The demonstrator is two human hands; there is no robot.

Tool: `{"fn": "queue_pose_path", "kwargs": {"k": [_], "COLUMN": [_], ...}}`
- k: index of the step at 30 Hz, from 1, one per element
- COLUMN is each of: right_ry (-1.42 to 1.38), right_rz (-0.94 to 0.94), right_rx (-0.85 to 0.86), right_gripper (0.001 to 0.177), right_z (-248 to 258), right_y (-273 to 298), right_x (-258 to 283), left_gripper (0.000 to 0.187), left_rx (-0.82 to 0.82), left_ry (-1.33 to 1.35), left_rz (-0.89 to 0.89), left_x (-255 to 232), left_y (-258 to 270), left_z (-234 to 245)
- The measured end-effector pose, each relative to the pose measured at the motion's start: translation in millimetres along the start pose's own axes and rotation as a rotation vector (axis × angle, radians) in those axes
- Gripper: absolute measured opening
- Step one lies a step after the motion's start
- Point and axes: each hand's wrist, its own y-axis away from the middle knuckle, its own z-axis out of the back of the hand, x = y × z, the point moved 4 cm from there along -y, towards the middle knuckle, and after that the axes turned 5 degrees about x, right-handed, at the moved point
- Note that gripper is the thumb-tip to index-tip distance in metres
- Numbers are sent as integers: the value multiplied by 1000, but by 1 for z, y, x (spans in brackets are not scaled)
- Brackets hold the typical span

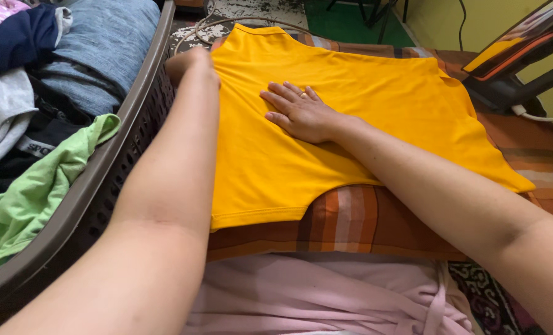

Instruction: The person irons a light blue t-shirt on a plaid-covered ironing board, then folds it neatly. They then iron and fold a yellow t-shirt using the same method.

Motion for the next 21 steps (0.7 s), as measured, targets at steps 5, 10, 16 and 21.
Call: {"fn": "queue_pose_path", "kwargs": {"k": [5, 10, 16, 21], "right_ry": [-155, -237, 19, 127], "right_rz": [56, -33, -357, -658], "right_rx": [-34, -253, -188, -224], "right_gripper": [69, 65, 63, 38], "right_z": [-1, 2, 9, 41], "right_y": [-5, -5, 36, 55], "right_x": [-24, -99, -225, -291], "left_gripper": [52, 23, 40, 43], "left_rx": [-130, 237, 656, 350], "left_ry": [-273, -698, -828, -771], "left_rz": [-203, -762, -583, -458], "left_x": [-18, -35, -22, -23], "left_y": [40, 74, 63, -9], "left_z": [1, -45, -88, -90]}}
